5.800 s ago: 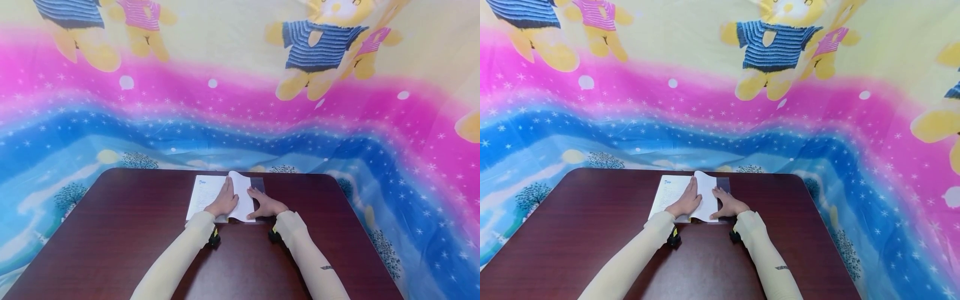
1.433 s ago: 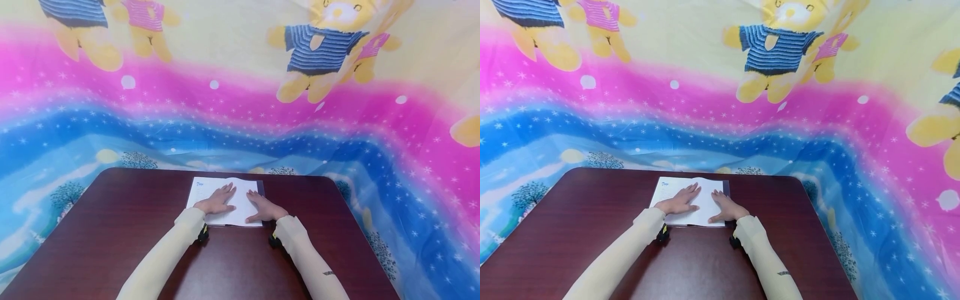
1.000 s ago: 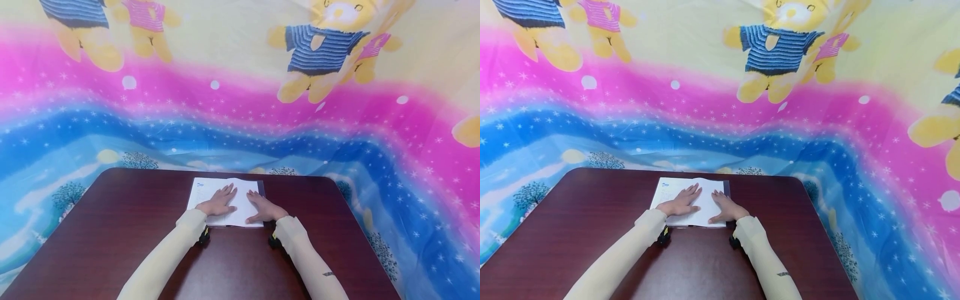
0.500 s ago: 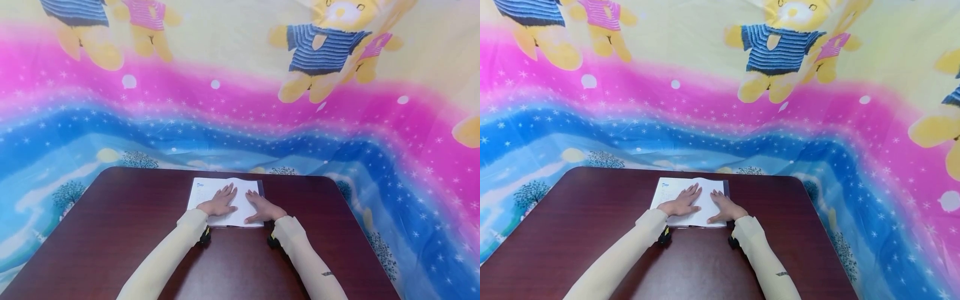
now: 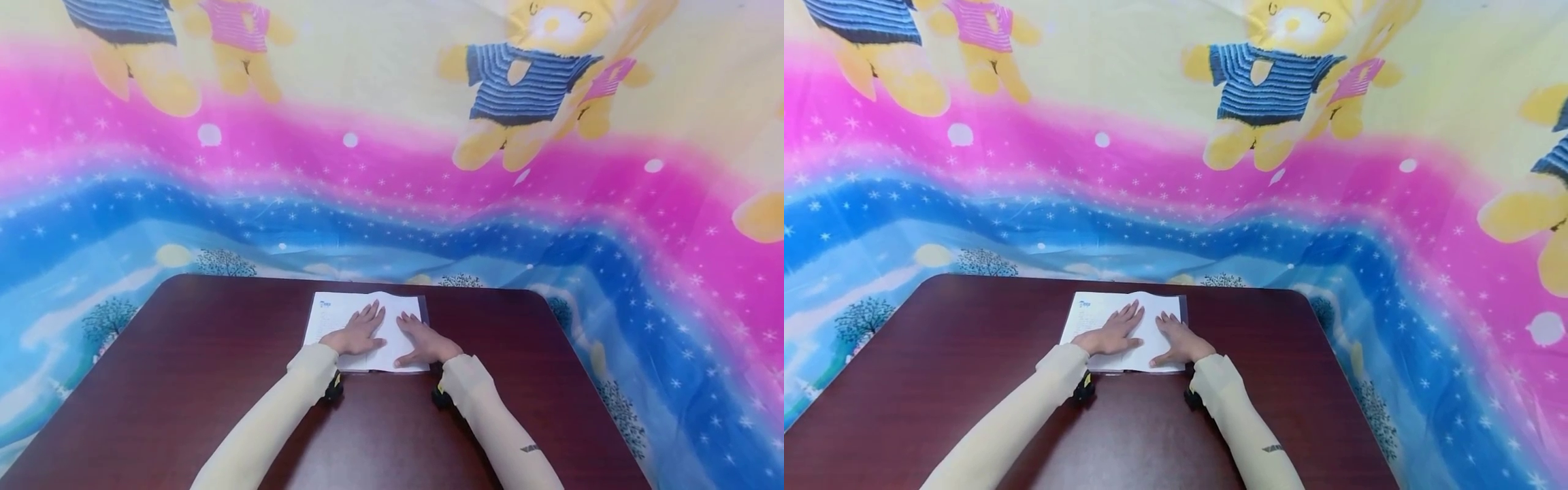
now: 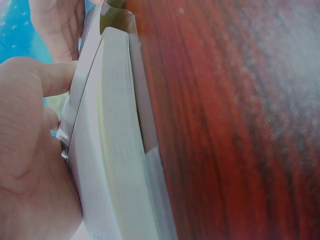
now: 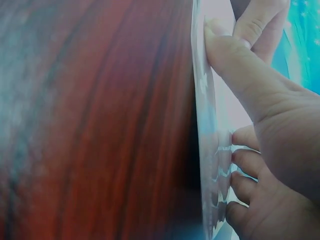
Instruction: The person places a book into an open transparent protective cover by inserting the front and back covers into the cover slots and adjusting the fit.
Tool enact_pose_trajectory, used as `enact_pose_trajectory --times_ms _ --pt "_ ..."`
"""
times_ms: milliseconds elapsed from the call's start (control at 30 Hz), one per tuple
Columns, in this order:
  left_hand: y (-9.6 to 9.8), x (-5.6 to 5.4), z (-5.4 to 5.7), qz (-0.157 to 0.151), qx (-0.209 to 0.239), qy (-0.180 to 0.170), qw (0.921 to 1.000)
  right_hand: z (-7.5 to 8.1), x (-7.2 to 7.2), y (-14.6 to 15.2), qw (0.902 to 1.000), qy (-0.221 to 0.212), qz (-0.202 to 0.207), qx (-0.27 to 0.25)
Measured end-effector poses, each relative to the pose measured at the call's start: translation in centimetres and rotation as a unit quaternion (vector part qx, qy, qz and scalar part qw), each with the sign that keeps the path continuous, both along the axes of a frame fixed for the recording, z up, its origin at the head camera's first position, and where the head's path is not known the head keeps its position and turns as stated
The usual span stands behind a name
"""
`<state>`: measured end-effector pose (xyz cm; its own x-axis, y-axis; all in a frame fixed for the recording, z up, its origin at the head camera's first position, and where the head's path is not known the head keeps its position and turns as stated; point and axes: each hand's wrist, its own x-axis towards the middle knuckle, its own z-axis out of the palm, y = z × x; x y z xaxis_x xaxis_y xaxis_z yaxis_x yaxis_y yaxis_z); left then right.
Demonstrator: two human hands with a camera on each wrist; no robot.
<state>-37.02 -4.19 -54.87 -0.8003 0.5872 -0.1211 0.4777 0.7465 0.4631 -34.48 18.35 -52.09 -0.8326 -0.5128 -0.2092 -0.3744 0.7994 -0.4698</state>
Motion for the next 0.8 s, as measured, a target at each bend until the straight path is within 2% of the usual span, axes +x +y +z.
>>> enact_pose_trajectory --times_ms 233,400,500,733,800 --pt "-0.1 0.1 0.7 -0.003 -0.003 -0.012 0.9999 -0.1 0.0 -0.4 0.9999 0.008 0.011 0.001" --pt "-0.1 0.4 1.0 -0.002 -0.012 -0.001 0.9999 -0.1 0.0 -0.5 0.9998 0.012 0.016 0.001" --pt "0.2 0.6 1.0 0.002 -0.02 0.006 0.9998 -0.1 0.0 -0.5 0.9998 0.008 0.018 -0.002" --pt "1.0 1.3 1.5 0.026 -0.04 -0.019 0.9987 -0.2 0.0 -0.5 0.9995 0.005 0.03 -0.006" --pt "1.2 1.1 1.0 0.032 -0.049 -0.013 0.9982 -0.1 0.0 -0.5 0.9994 0.007 0.031 -0.014"
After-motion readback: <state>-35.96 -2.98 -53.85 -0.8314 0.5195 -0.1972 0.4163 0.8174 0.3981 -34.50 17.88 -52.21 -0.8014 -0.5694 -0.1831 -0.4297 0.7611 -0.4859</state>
